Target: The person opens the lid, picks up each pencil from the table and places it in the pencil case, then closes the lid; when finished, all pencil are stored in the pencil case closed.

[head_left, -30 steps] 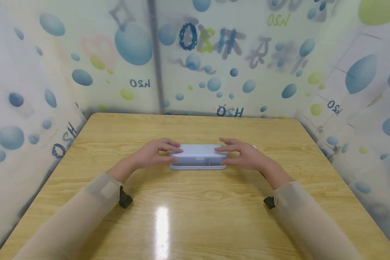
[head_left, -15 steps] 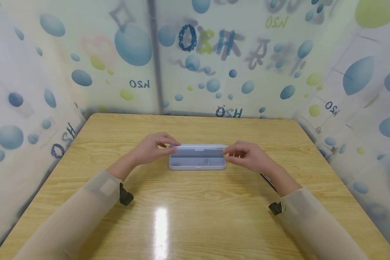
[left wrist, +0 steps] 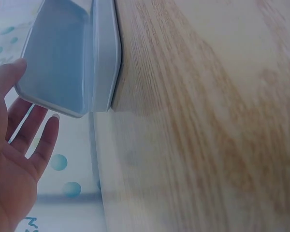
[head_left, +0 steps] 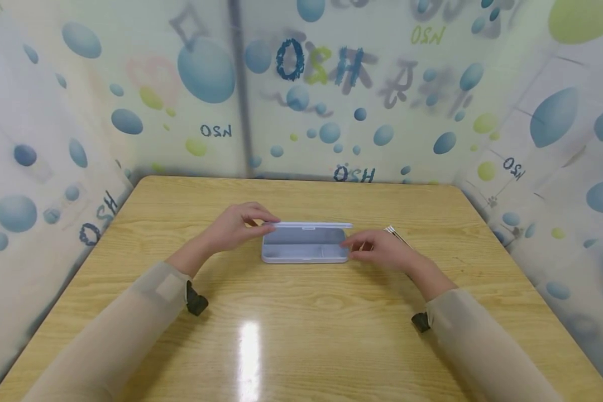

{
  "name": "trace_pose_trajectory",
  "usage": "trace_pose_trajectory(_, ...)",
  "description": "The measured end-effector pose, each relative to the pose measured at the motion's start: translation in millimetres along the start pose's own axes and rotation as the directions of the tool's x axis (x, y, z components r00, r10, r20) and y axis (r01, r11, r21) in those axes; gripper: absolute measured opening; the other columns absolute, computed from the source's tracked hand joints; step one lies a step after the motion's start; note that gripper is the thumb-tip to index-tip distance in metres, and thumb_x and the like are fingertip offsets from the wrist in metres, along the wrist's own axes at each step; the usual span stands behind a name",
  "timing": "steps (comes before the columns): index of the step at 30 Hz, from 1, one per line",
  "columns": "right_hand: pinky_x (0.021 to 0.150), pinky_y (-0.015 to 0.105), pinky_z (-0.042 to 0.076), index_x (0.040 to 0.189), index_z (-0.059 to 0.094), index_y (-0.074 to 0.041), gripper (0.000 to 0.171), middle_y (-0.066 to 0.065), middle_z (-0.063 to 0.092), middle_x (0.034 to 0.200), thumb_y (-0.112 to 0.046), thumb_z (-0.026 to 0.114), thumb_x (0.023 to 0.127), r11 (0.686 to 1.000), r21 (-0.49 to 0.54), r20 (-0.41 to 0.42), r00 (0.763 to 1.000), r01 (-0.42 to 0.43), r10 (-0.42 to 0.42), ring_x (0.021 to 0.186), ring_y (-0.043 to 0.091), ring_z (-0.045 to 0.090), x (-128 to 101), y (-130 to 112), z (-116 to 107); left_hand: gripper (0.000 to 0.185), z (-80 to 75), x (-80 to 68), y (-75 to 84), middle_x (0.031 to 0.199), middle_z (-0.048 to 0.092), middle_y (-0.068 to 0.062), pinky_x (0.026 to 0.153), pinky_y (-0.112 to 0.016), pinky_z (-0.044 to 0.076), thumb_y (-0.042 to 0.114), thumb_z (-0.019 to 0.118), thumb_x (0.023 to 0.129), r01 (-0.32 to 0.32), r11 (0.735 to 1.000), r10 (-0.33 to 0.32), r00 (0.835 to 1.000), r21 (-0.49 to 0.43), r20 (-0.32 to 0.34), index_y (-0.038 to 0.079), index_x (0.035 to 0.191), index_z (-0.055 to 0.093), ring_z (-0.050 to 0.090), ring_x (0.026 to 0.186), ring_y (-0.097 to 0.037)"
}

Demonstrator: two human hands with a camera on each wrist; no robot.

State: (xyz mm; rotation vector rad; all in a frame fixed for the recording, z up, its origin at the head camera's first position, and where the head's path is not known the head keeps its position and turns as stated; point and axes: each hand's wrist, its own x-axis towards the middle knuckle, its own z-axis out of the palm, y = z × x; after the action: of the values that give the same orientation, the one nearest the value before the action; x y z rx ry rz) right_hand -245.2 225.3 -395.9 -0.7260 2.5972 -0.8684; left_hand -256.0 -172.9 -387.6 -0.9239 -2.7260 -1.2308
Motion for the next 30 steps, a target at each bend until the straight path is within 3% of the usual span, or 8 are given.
trace_pose_trajectory(6,0.081,0.034,0.053,0.138,0.078,-0.021,0.035,-0.003,0.077,0.108,-0.028,0.079,0.104,0.998,-0.013,0.013,0.998,-0.060,0.060,0.088,0.016,0.061,8,0,2,0.022,-0.6,0.7,-1.0,0.123,0.079,-0.003,0.095,-0.042,0.062,0.021,0.080,0.103,0.016,1.000,-0.016,1.000,0.000,0.000,0.016,0.124,0.085,0.072,0.112,-0.021)
trace_pose_trajectory(14,0.084,0.033,0.054,0.133,0.081,-0.023,0.030,0.001,0.076,0.131,-0.030,0.079,0.104,0.995,-0.058,0.020,0.997,-0.078,0.079,0.094,0.015,0.062,11,-4,3,0.021,-1.4,4.3,-1.0,0.119,0.081,-0.003,0.087,-0.032,0.061,0.017,0.082,0.101,-0.008,1.000,0.008,1.000,0.001,-0.030,0.015,0.121,0.086,0.072,0.104,-0.017)
trace_pose_trajectory(23,0.076,0.032,0.055,0.135,0.079,-0.015,0.032,0.003,0.075,0.104,-0.023,0.078,0.104,0.996,0.005,0.042,0.995,-0.089,0.089,0.084,0.016,0.063,13,-5,3,0.020,-5.2,9.1,-2.9,0.123,0.081,-0.003,0.085,-0.026,0.060,0.013,0.078,0.103,-0.015,1.000,0.015,0.998,-0.007,-0.055,0.017,0.122,0.086,0.074,0.107,-0.017)
trace_pose_trajectory(30,0.072,0.031,0.054,0.135,0.079,-0.016,0.033,0.005,0.070,0.096,-0.023,0.080,0.103,0.989,0.052,0.051,0.989,-0.141,0.138,0.080,0.018,0.062,13,-3,4,0.025,-8.1,13.2,-6.1,0.134,0.078,-0.005,0.096,-0.042,0.062,0.016,0.073,0.107,0.057,0.998,-0.059,0.996,-0.028,-0.073,0.018,0.131,0.082,0.072,0.122,-0.025)
